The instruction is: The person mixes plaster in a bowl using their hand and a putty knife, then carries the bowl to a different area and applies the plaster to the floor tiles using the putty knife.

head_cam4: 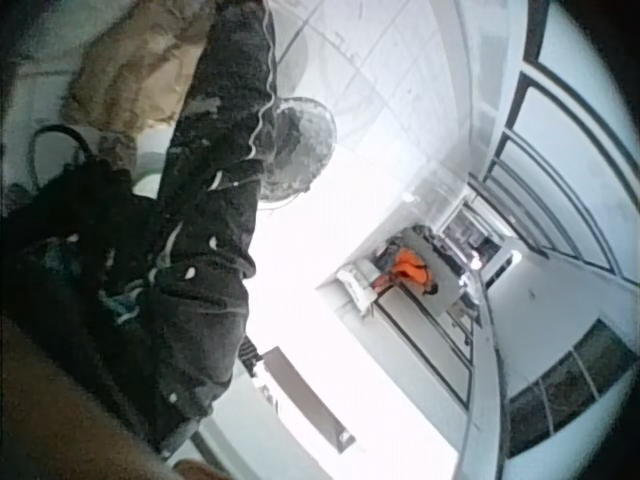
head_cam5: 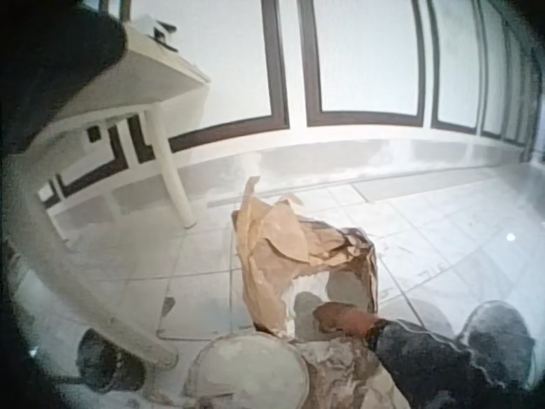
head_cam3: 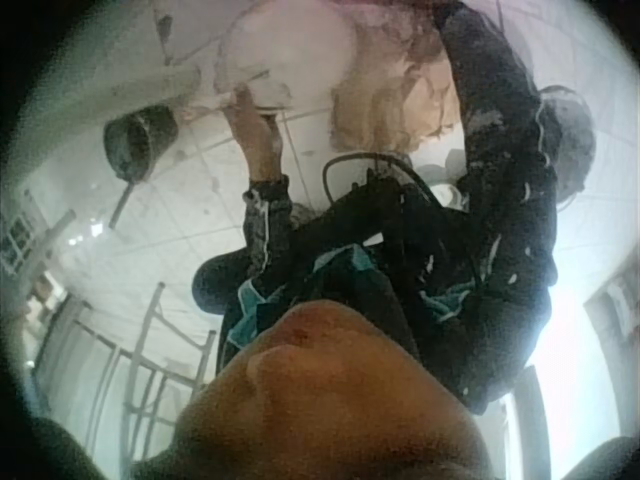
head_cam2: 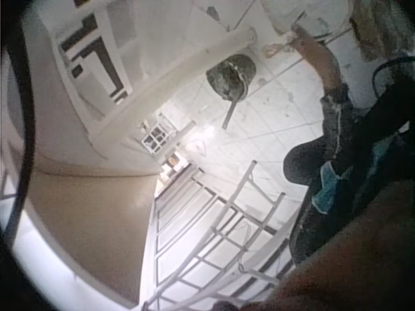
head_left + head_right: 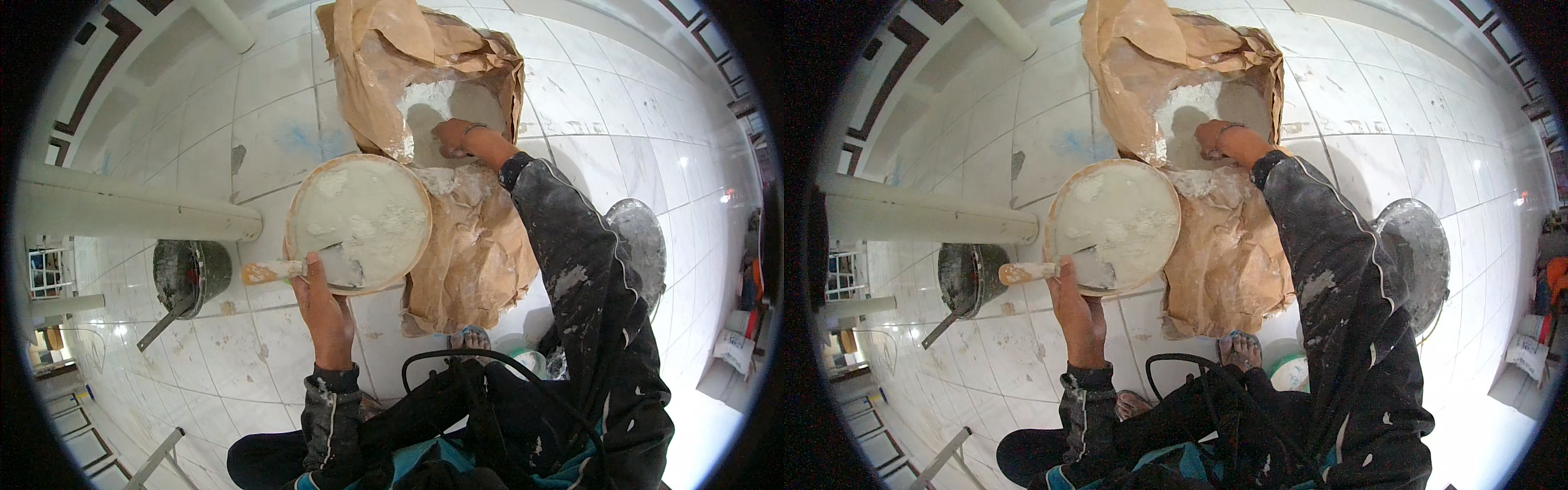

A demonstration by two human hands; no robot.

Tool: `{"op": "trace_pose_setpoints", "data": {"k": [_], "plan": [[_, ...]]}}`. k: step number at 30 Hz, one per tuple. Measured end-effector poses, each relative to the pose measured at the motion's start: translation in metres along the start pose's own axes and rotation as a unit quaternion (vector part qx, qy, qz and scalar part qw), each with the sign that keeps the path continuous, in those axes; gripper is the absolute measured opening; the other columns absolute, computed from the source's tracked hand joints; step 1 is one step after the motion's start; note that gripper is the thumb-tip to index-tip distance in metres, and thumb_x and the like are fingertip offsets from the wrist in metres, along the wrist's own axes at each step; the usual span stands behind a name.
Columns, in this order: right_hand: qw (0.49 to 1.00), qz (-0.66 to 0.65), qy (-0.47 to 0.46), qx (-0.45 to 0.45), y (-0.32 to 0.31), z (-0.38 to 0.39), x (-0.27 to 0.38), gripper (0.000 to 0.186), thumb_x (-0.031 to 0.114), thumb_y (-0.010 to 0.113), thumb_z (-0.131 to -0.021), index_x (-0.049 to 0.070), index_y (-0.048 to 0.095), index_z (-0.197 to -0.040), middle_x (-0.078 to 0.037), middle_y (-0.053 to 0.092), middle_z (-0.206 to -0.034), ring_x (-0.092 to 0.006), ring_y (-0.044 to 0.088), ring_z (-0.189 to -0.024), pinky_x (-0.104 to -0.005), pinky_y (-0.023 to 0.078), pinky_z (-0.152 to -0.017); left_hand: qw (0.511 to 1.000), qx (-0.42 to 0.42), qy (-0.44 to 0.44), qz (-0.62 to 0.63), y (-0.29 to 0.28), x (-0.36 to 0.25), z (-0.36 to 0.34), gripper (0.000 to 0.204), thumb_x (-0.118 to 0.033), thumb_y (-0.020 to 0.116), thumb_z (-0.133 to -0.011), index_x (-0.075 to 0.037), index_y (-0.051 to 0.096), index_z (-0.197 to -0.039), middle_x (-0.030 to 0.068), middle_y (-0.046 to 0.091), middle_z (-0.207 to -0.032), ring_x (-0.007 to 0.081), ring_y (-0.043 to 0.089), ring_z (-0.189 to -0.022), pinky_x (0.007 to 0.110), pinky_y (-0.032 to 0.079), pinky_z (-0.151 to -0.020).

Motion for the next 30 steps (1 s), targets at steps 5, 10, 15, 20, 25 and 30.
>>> {"op": "trace_pose_setpoints", "data": {"k": [5, 10, 15, 20, 25, 30], "plan": [[0.998, -0.006, 0.009, 0.063, 0.000, -0.002, -0.002, 0.047, 0.016, 0.059, -0.065, -0.002, 0.059, -0.108, -0.022, 0.065, -0.089, -0.0331, 0.064, -0.082, -0.0414, 0.049, -0.071, 0.999, -0.019, -0.041, 0.018, 0.006, -0.008, 0.001, 0.049, -0.024, 0.052, -0.094, -0.009, 0.032, -0.135, 0.0099, 0.047, -0.125, 0.0228, 0.052, -0.112, 0.038, 0.050, -0.087], [0.997, -0.055, -0.044, -0.022, 0.073, -0.049, -0.052, 0.052, 0.025, 0.060, -0.072, 0.001, 0.054, -0.118, -0.021, 0.066, -0.091, -0.0315, 0.064, -0.087, -0.0407, 0.048, -0.075, 0.994, -0.022, -0.093, 0.049, 0.000, 0.002, -0.005, 0.047, -0.026, 0.051, -0.094, -0.008, 0.034, -0.133, 0.0113, 0.048, -0.124, 0.0240, 0.052, -0.111, 0.040, 0.050, -0.087], [0.976, -0.104, -0.110, -0.156, 0.080, -0.016, -0.031, 0.024, 0.014, 0.053, -0.080, 0.008, 0.062, -0.101, -0.012, 0.064, -0.097, -0.0284, 0.060, -0.087, -0.0347, 0.045, -0.075, 0.991, -0.020, -0.086, 0.102, -0.013, 0.014, -0.011, 0.050, -0.024, 0.053, -0.093, -0.006, 0.031, -0.134, 0.0108, 0.046, -0.126, 0.0233, 0.049, -0.114, 0.039, 0.046, -0.092], [0.913, -0.241, -0.281, -0.170, 0.036, 0.037, -0.018, 0.025, 0.016, 0.054, -0.077, 0.007, 0.063, -0.099, -0.012, 0.064, -0.095, -0.0279, 0.058, -0.084, -0.0355, 0.045, -0.074, 0.995, 0.012, -0.035, 0.097, -0.006, 0.019, -0.004, 0.052, -0.025, 0.054, -0.093, -0.007, 0.029, -0.135, 0.0099, 0.046, -0.128, 0.0221, 0.048, -0.115, 0.038, 0.044, -0.096], [0.948, -0.206, -0.216, -0.112, 0.053, 0.004, -0.034, 0.027, 0.021, 0.055, -0.078, 0.003, 0.063, -0.096, -0.012, 0.064, -0.090, -0.0251, 0.056, -0.078, -0.0358, 0.044, -0.071, 0.999, -0.012, -0.013, 0.038, -0.008, 0.025, -0.003, 0.053, -0.027, 0.053, -0.094, -0.007, 0.028, -0.136, 0.0106, 0.045, -0.128, 0.0232, 0.047, -0.117, 0.039, 0.044, -0.095], [0.944, -0.219, -0.219, -0.115, 0.058, -0.006, -0.041, 0.032, 0.026, 0.055, -0.079, -0.001, 0.063, -0.094, -0.012, 0.065, -0.084, -0.0223, 0.053, -0.073, -0.0361, 0.043, -0.069, 0.999, 0.017, 0.022, 0.031, 0.004, 0.016, 0.004, 0.060, -0.022, 0.050, -0.095, -0.008, 0.017, -0.143, 0.0109, 0.033, -0.140, 0.0209, 0.037, -0.126, 0.035, 0.034, -0.104]]}}
Point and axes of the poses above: each hand's wrist, its own z-axis away from the middle knuckle, its own y-axis out of the palm, x = y × z, the point moved 1 cm from there along -z, towards the middle knuckle
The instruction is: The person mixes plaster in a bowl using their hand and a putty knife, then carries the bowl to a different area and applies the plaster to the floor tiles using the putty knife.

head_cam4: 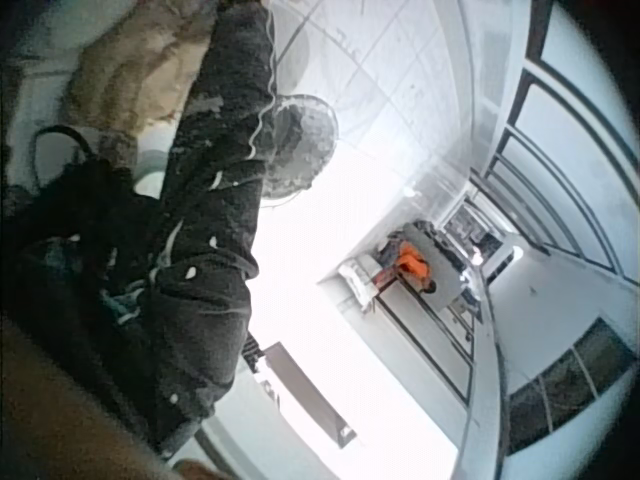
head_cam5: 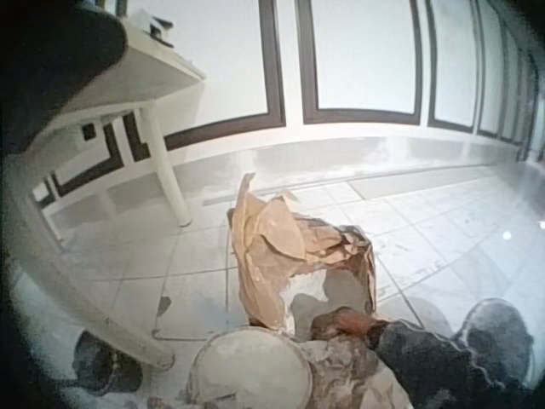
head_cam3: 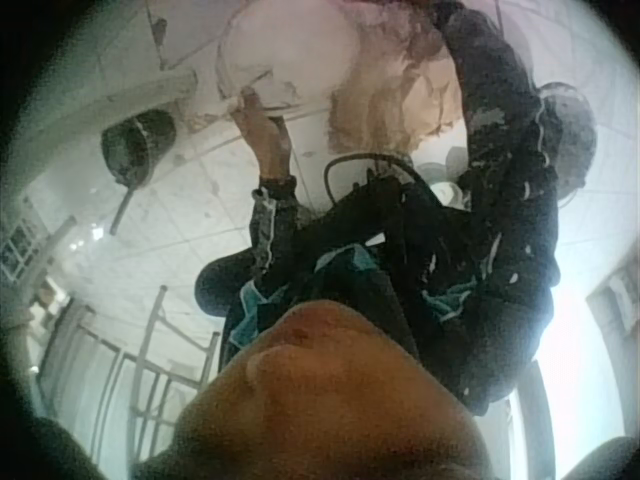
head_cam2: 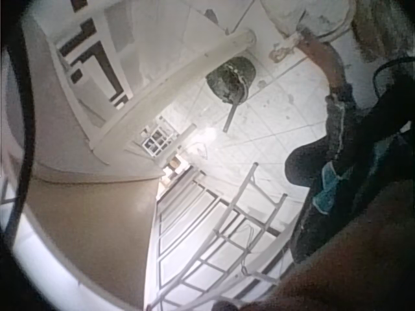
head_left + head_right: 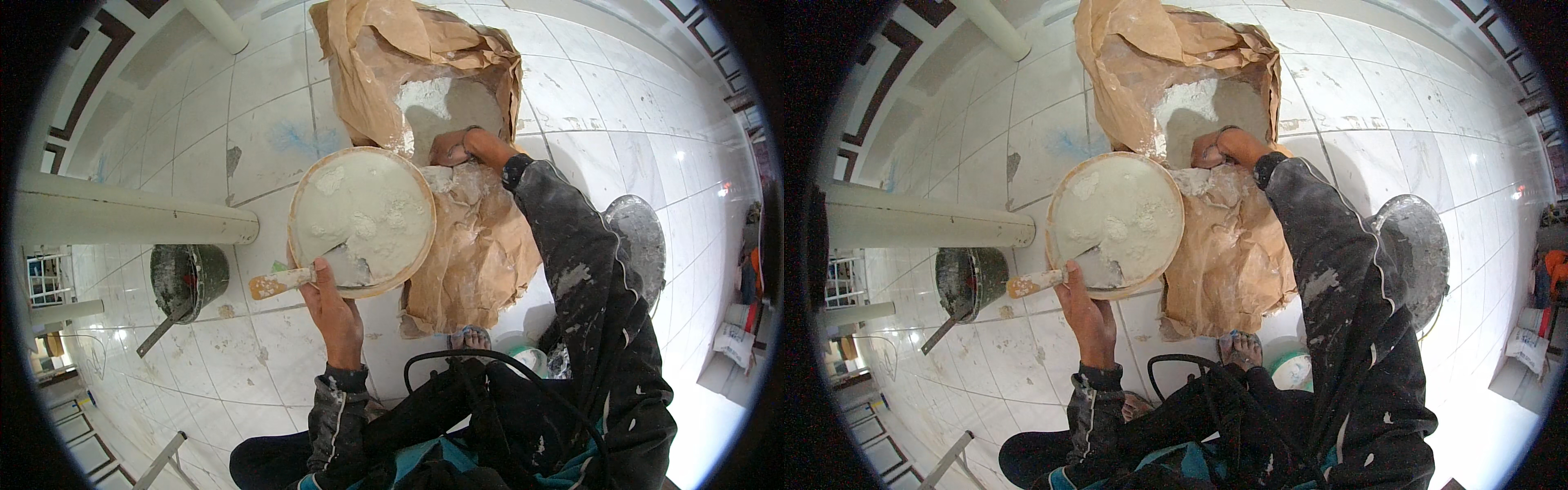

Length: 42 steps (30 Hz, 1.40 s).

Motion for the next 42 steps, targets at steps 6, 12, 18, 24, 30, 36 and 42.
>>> {"op": "trace_pose_setpoints", "data": {"k": [6, 12, 18, 24, 30, 36, 42], "plan": [[0.988, -0.031, -0.046, -0.143, -0.013, 0.001, 0.000, 0.038, 0.031, 0.056, -0.080, -0.005, 0.062, -0.090, -0.014, 0.064, -0.078, -0.0201, 0.050, -0.067, -0.0363, 0.042, -0.066, 0.994, 0.038, 0.077, -0.074, 0.003, -0.003, -0.001, 0.061, -0.020, 0.048, -0.096, -0.008, 0.013, -0.145, 0.0112, 0.029, -0.143, 0.0205, 0.032, -0.129, 0.034, 0.028, -0.107], [0.992, 0.111, 0.055, -0.027, -0.025, -0.008, -0.028, 0.047, 0.038, 0.055, -0.082, -0.008, 0.062, -0.083, -0.021, 0.064, -0.078, -0.0271, 0.057, -0.067, -0.0397, 0.045, -0.068, 1.000, -0.007, -0.021, -0.014, 0.013, -0.004, 0.002, 0.059, -0.020, 0.050, -0.095, -0.009, 0.017, -0.144, 0.0107, 0.032, -0.140, 0.0210, 0.036, -0.127, 0.034, 0.033, -0.104], [0.957, 0.079, 0.278, 0.030, -0.035, -0.010, 0.034, 0.050, 0.043, 0.056, -0.080, -0.006, 0.063, -0.073, -0.021, 0.061, -0.069, -0.0295, 0.057, -0.061, -0.0420, 0.046, -0.064, 0.998, -0.028, -0.056, 0.011, 0.001, -0.005, -0.003, 0.056, -0.022, 0.053, -0.094, -0.009, 0.023, -0.140, 0.0091, 0.041, -0.133, 0.0202, 0.044, -0.120, 0.035, 0.041, -0.097], [0.977, 0.081, 0.191, 0.055, -0.042, -0.011, 0.067, 0.046, 0.040, 0.056, -0.081, -0.005, 0.062, -0.070, -0.019, 0.059, -0.064, -0.0262, 0.056, -0.059, -0.0379, 0.047, -0.062, 0.996, -0.039, -0.076, 0.026, -0.008, 0.000, -0.008, 0.051, -0.027, 0.052, -0.094, -0.009, 0.029, -0.135, 0.0092, 0.046, -0.127, 0.0219, 0.050, -0.114, 0.037, 0.047, -0.090], [0.997, 0.068, -0.004, 0.048, -0.032, -0.017, 0.031, 0.033, 0.027, 0.056, -0.083, -0.004, 0.061, -0.076, -0.015, 0.060, -0.070, -0.0237, 0.055, -0.062, -0.0361, 0.046, -0.062, 0.995, -0.027, -0.085, 0.036, -0.006, 0.003, -0.008, 0.051, -0.029, 0.052, -0.094, -0.007, 0.030, -0.134, 0.0117, 0.045, -0.126, 0.0250, 0.050, -0.114, 0.041, 0.048, -0.090], [0.973, 0.211, -0.064, 0.065, -0.047, -0.009, 0.043, 0.021, 0.016, 0.054, -0.084, 0.001, 0.062, -0.095, -0.016, 0.062, -0.082, -0.0314, 0.059, -0.074, -0.0384, 0.047, -0.068, 0.997, -0.022, -0.062, 0.036, -0.009, 0.007, -0.006, 0.051, -0.024, 0.051, -0.095, -0.006, 0.027, -0.136, 0.0095, 0.045, -0.129, 0.0198, 0.047, -0.116, 0.036, 0.044, -0.096], [0.969, 0.228, -0.053, 0.080, -0.060, 0.002, 0.047, 0.031, 0.017, 0.051, -0.085, 0.003, 0.056, -0.113, -0.016, 0.062, -0.096, -0.0307, 0.060, -0.086, -0.0388, 0.048, -0.081, 0.999, -0.006, -0.031, 0.012, -0.002, 0.007, -0.003, 0.058, -0.020, 0.049, -0.096, -0.008, 0.018, -0.142, 0.0102, 0.036, -0.138, 0.0207, 0.040, -0.124, 0.036, 0.037, -0.102]]}}
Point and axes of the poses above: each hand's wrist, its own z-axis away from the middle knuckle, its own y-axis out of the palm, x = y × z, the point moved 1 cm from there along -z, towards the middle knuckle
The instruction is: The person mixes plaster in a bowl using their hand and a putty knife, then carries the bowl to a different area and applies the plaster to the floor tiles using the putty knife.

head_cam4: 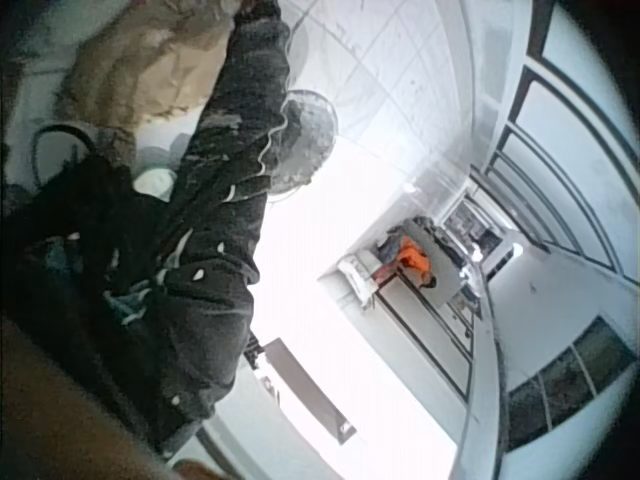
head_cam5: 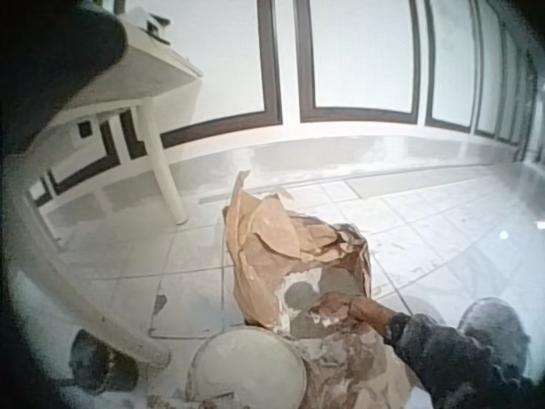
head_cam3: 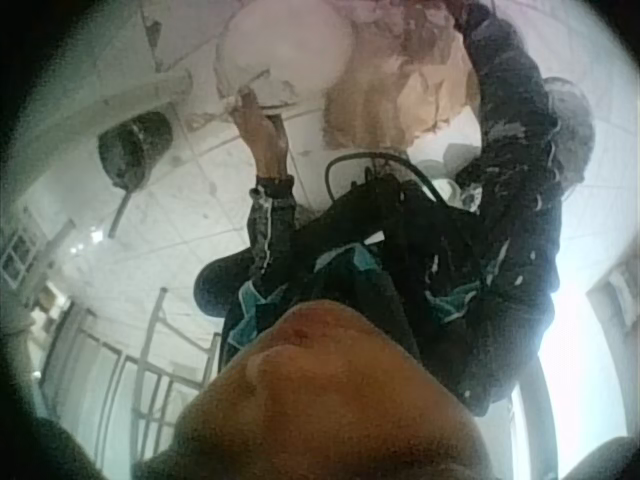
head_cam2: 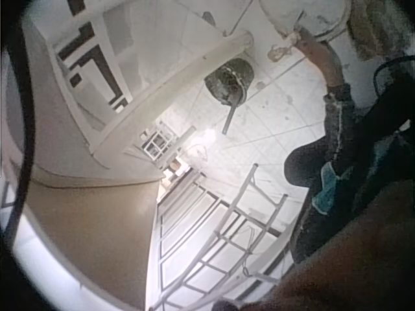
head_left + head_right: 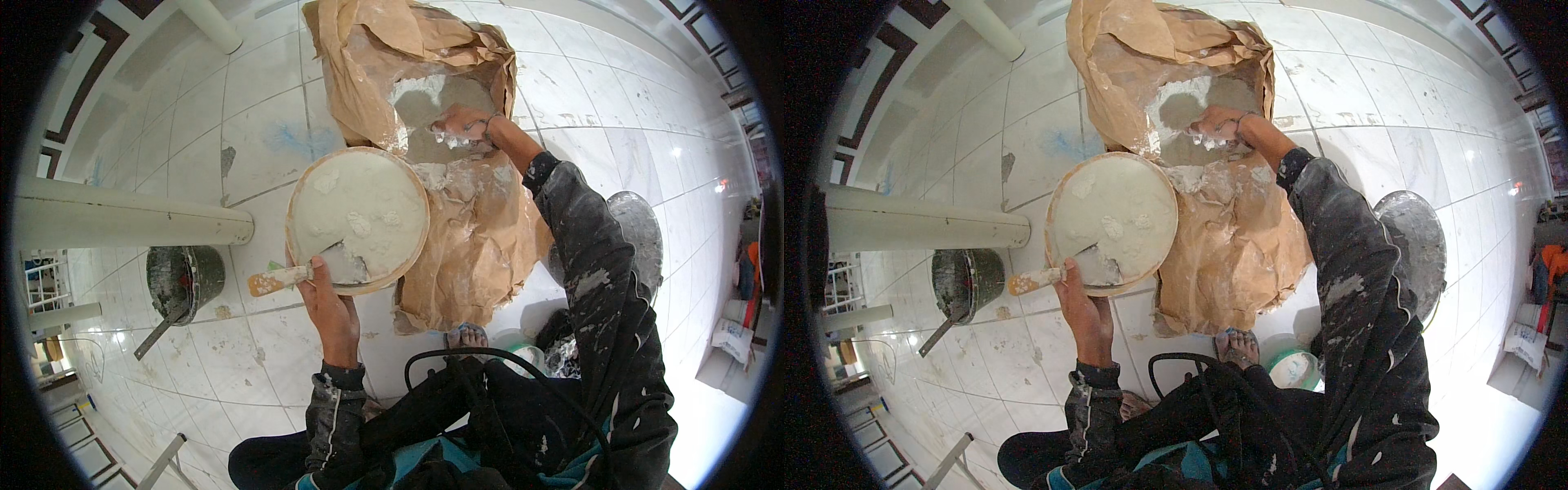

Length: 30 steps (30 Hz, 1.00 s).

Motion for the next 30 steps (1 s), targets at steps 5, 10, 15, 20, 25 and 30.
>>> {"op": "trace_pose_setpoints", "data": {"k": [5, 10, 15, 20, 25, 30], "plan": [[0.986, -0.046, 0.161, 0.012, 0.004, 0.002, -0.001, 0.036, 0.025, 0.049, -0.087, 0.002, 0.057, -0.114, -0.015, 0.062, -0.104, -0.0326, 0.060, -0.085, -0.0380, 0.048, -0.082, 0.998, 0.031, 0.038, -0.034, 0.001, 0.002, 0.000, 0.060, -0.018, 0.047, -0.096, -0.009, 0.014, -0.145, 0.0112, 0.029, -0.143, 0.0212, 0.032, -0.130, 0.036, 0.029, -0.107], [0.950, -0.124, 0.287, -0.008, -0.009, -0.002, 0.027, 0.043, 0.039, 0.054, -0.082, -0.003, 0.064, -0.088, -0.019, 0.065, -0.087, -0.0349, 0.059, -0.074, -0.0395, 0.047, -0.073, 0.997, 0.035, 0.061, -0.038, -0.001, 0.001, -0.001, 0.061, -0.018, 0.047, -0.097, -0.008, 0.012, -0.145, 0.0113, 0.027, -0.144, 0.0210, 0.030, -0.130, 0.035, 0.026, -0.108], [0.940, -0.195, 0.278, -0.016, -0.024, 0.007, 0.032, 0.047, 0.040, 0.055, -0.080, -0.006, 0.062, -0.081, -0.022, 0.062, -0.076, -0.0317, 0.056, -0.067, -0.0399, 0.046, -0.069, 0.997, 0.036, 0.052, -0.039, 0.007, -0.001, 0.002, 0.059, -0.019, 0.046, -0.097, -0.010, 0.013, -0.145, 0.0110, 0.029, -0.143, 0.0203, 0.032, -0.129, 0.035, 0.028, -0.107], [0.943, -0.213, 0.256, -0.009, -0.069, 0.004, 0.073, 0.039, 0.032, 0.054, -0.084, -0.006, 0.062, -0.080, -0.016, 0.061, -0.070, -0.0211, 0.047, -0.061, -0.0375, 0.046, -0.063, 0.999, 0.007, 0.026, -0.038, 0.007, -0.008, 0.005, 0.057, -0.018, 0.046, -0.097, -0.012, 0.015, -0.145, 0.0103, 0.031, -0.141, 0.0194, 0.034, -0.127, 0.034, 0.030, -0.106], [0.952, -0.296, 0.070, -0.023, -0.088, -0.006, 0.128, 0.035, 0.030, 0.058, -0.083, -0.004, 0.064, -0.085, -0.016, 0.064, -0.073, -0.0189, 0.055, -0.063, -0.0343, 0.048, -0.063, 0.998, 0.017, 0.040, -0.045, 0.003, 0.001, 0.001, 0.060, -0.024, 0.051, -0.094, -0.013, 0.018, -0.143, 0.0081, 0.035, -0.138, 0.0204, 0.039, -0.124, 0.036, 0.038, -0.101], [0.984, -0.175, -0.038, -0.017, -0.078, -0.013, 0.187, 0.034, 0.030, 0.062, -0.080, -0.001, 0.066, -0.092, -0.019, 0.066, -0.077, -0.0277, 0.064, -0.069, -0.0355, 0.050, -0.066, 0.998, 0.027, 0.048, -0.042, -0.002, 0.006, -0.003, 0.060, -0.024, 0.051, -0.095, -0.011, 0.018, -0.143, 0.0097, 0.036, -0.138, 0.0205, 0.040, -0.124, 0.036, 0.039, -0.102]]}}
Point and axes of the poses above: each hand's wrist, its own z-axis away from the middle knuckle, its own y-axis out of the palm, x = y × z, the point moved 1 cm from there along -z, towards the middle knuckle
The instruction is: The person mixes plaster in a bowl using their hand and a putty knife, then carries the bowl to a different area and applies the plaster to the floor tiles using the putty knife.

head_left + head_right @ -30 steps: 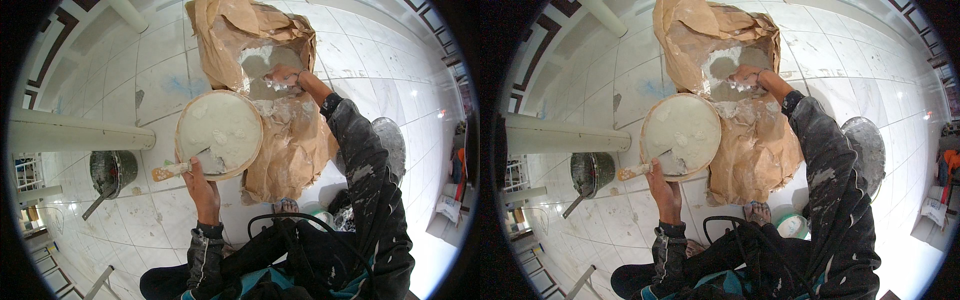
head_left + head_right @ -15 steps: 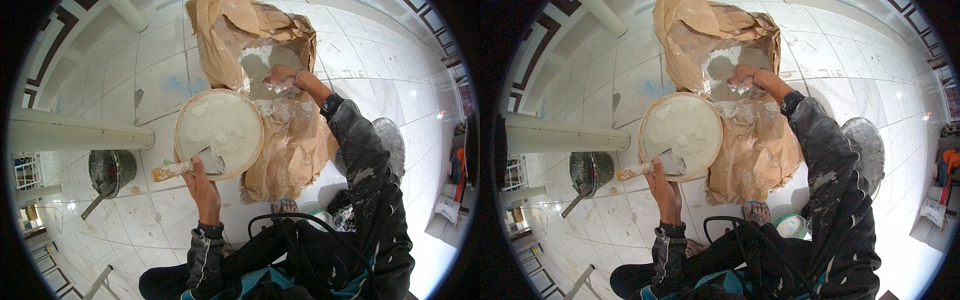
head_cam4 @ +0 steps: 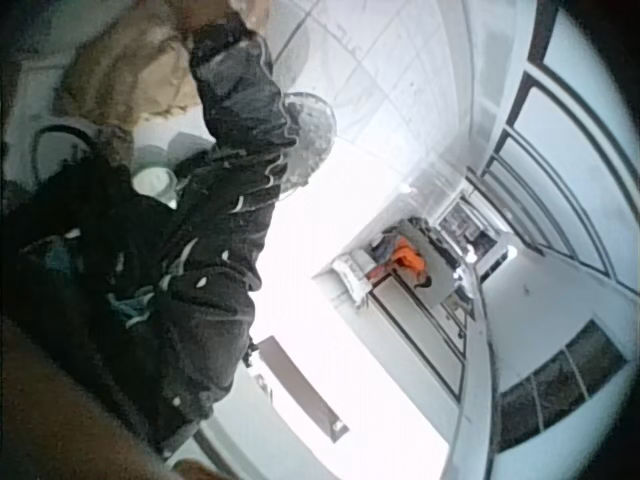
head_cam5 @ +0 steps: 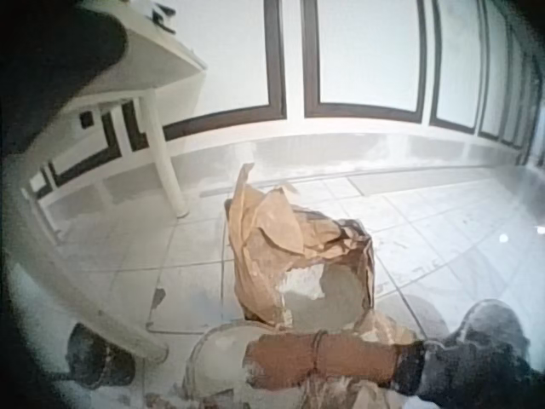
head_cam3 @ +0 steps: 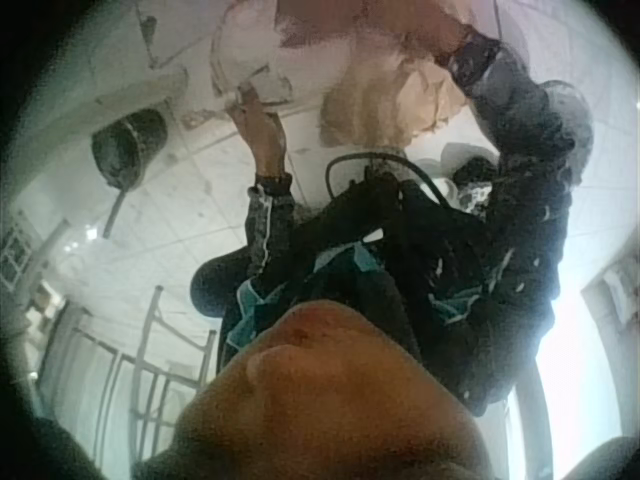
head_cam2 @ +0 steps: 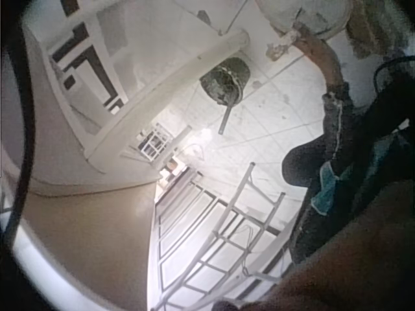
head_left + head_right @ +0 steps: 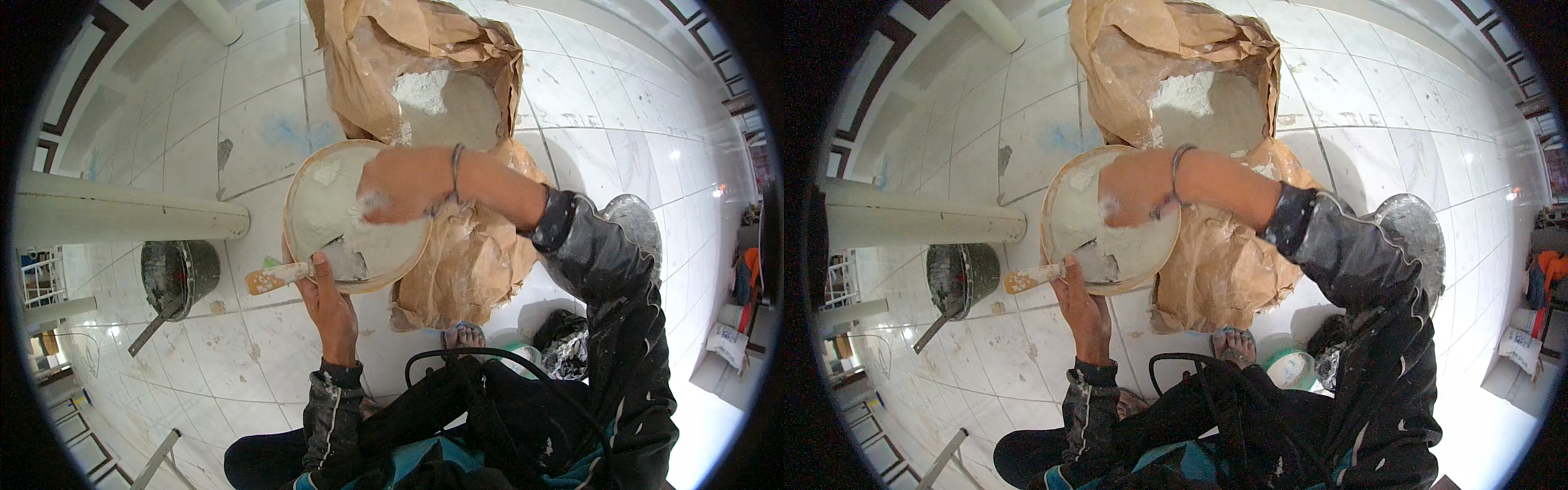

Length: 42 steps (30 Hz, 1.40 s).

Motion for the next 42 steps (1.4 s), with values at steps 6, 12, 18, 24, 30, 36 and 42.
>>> {"op": "trace_pose_setpoints", "data": {"k": [6, 12, 18, 24, 30, 36, 42], "plan": [[0.989, 0.041, 0.012, 0.142, -0.002, 0.014, 0.020, 0.031, 0.025, 0.062, -0.079, 0.000, 0.066, -0.096, -0.021, 0.065, -0.087, -0.0349, 0.063, -0.082, -0.0392, 0.050, -0.075, 1.000, 0.013, 0.017, -0.022, -0.007, 0.002, -0.003, 0.060, -0.024, 0.050, -0.095, -0.009, 0.018, -0.143, 0.0108, 0.034, -0.139, 0.0212, 0.039, -0.125, 0.037, 0.037, -0.102], [0.991, 0.054, -0.012, -0.120, -0.021, 0.023, -0.016, 0.029, 0.019, 0.062, -0.079, 0.001, 0.064, -0.101, -0.020, 0.065, -0.088, -0.0351, 0.062, -0.085, -0.0403, 0.049, -0.079, 0.999, 0.031, 0.027, -0.031, 0.003, -0.003, -0.001, 0.061, -0.018, 0.045, -0.097, -0.007, 0.011, -0.145, 0.0130, 0.024, -0.145, 0.0220, 0.029, -0.131, 0.036, 0.026, -0.109], [0.988, 0.089, 0.048, -0.114, -0.027, 0.026, -0.053, 0.031, 0.018, 0.063, -0.076, 0.002, 0.064, -0.102, -0.021, 0.064, -0.087, -0.0365, 0.061, -0.083, -0.0412, 0.049, -0.078, 0.997, 0.025, 0.054, -0.054, -0.007, 0.004, -0.002, 0.058, -0.020, 0.048, -0.096, -0.007, 0.017, -0.143, 0.0120, 0.032, -0.140, 0.0214, 0.035, -0.126, 0.036, 0.032, -0.105], [0.955, 0.162, 0.221, -0.113, -0.020, 0.033, -0.120, 0.033, 0.011, 0.061, -0.069, 0.007, 0.066, -0.101, -0.021, 0.064, -0.084, -0.0370, 0.062, -0.080, -0.0429, 0.050, -0.072, 0.997, -0.048, -0.038, 0.038, -0.001, -0.003, 0.001, 0.052, -0.023, 0.053, -0.093, -0.007, 0.028, -0.136, 0.0103, 0.045, -0.128, 0.0217, 0.046, -0.117, 0.037, 0.042, -0.097], [0.935, 0.202, 0.270, -0.106, 0.002, 0.017, -0.146, 0.028, 0.011, 0.063, -0.069, 0.007, 0.067, -0.097, -0.019, 0.066, -0.090, -0.0348, 0.064, -0.087, -0.0416, 0.052, -0.076, 0.991, -0.040, -0.084, 0.097, -0.008, -0.009, -0.004, 0.046, -0.024, 0.052, -0.093, -0.006, 0.034, -0.132, 0.0100, 0.047, -0.125, 0.0224, 0.048, -0.116, 0.039, 0.044, -0.094], [0.896, 0.184, 0.377, -0.142, 0.002, 0.018, -0.113, 0.022, 0.011, 0.063, -0.073, 0.003, 0.065, -0.094, -0.020, 0.064, -0.093, -0.0348, 0.063, -0.089, -0.0435, 0.052, -0.074, 0.993, -0.018, -0.094, 0.064, -0.004, -0.029, -0.004, 0.043, -0.024, 0.050, -0.094, -0.005, 0.037, -0.130, 0.0108, 0.049, -0.123, 0.0234, 0.050, -0.114, 0.040, 0.046, -0.092], [0.920, 0.244, 0.231, -0.203, 0.022, 0.016, -0.127, 0.021, 0.010, 0.059, -0.075, 0.004, 0.065, -0.093, -0.017, 0.065, -0.091, -0.0334, 0.064, -0.088, -0.0416, 0.053, -0.073, 1.000, -0.015, -0.005, 0.015, 0.001, -0.042, -0.007, 0.052, -0.023, 0.053, -0.093, -0.008, 0.029, -0.137, 0.0129, 0.043, -0.131, 0.0257, 0.046, -0.119, 0.042, 0.044, -0.096]]}}
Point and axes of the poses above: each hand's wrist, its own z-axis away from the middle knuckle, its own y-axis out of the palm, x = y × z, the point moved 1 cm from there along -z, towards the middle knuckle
